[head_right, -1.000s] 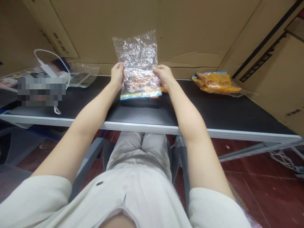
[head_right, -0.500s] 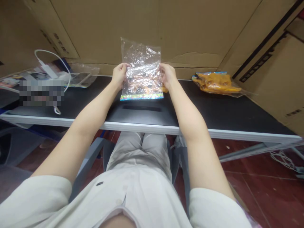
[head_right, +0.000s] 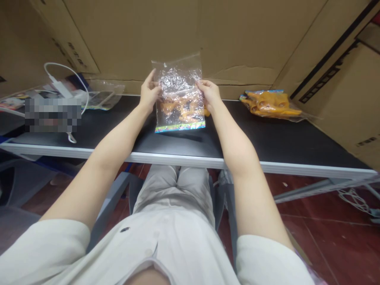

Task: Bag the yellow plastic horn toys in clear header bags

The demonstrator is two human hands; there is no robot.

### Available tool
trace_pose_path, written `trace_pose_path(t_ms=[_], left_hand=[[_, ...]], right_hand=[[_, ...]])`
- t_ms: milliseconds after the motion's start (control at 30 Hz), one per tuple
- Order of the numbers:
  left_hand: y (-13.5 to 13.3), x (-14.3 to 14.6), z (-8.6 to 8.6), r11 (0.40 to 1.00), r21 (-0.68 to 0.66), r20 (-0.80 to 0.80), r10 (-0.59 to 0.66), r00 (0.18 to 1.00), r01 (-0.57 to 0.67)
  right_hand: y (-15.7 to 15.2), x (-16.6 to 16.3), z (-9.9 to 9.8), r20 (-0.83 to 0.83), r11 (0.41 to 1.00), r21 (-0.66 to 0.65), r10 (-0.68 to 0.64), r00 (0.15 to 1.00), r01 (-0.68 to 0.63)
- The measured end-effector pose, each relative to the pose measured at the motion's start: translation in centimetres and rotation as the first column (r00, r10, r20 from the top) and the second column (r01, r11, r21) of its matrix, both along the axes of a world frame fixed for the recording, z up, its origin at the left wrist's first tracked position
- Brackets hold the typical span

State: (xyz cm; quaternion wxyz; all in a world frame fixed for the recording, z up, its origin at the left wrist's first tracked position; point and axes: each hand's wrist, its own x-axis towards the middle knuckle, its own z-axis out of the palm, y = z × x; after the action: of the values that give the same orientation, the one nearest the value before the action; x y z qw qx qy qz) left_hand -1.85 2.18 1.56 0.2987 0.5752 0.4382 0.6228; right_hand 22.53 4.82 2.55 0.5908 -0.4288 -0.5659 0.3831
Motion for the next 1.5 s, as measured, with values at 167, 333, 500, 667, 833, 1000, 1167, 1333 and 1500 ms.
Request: trace_pose_path(t_ms=[167,333,500,667,833,1000,1167,1333,1500], left_hand=[[1.0,-1.1,-0.8,0.946,0.318,-0.331,0.169,0.928,-0.059],[0.4,0.4,-1.4,0.912,0.386,-0.576,0.12,0.809,0.139],[-1.7,4.1,-1.9,0.836,0.373,-0.782,0.049,0.622,0.403],[-2.0,5.6,-2.1,0.826,0.368,-0.823,0.076,0.564,0.426],[0.7,2.1,-0.1,0.909,0.37,-0.709,0.142,0.691,0.192],[2.4,-5.2,0.5,0.96,0.251,-0.588,0.254,0.768,-0.125],[-0.6,-12.0,-0.5,0.915,-0.013,-0.811,0.227,0.54,-0.404],[-3.2,-15.8,-0.4,0.789,-0.208,-0.925,0.034,0.379,-0.578],[-2.3,-18.3,-0.8,0.789,-0.239,-0.915,0.013,0.404,-0.567]], right_hand=[[-0.9,-0.5,0.6,0.011,0.997,0.013,-0.075,0.997,0.075],[0.3,0.7,1.3,0.044,0.97,0.1,-0.228,0.973,0.223],[2.8,2.9,1.2,-0.043,0.957,0.131,-0.255,0.966,0.258],[2.7,3.7,1.1,-0.056,0.966,0.149,-0.204,0.977,0.21],[0.5,2.3,0.9,0.119,0.987,0.107,-0.135,0.984,0.122],[-0.8,-0.4,-1.2,0.38,0.966,0.234,-0.194,0.904,0.109],[-2.9,-3.1,-3.2,0.747,0.972,0.235,-0.19,0.637,0.015],[-4.3,-3.9,-3.1,0.903,0.983,0.186,-0.165,0.396,-0.014],[-4.2,-3.7,-2.9,0.929,0.978,0.202,-0.177,0.324,-0.044]])
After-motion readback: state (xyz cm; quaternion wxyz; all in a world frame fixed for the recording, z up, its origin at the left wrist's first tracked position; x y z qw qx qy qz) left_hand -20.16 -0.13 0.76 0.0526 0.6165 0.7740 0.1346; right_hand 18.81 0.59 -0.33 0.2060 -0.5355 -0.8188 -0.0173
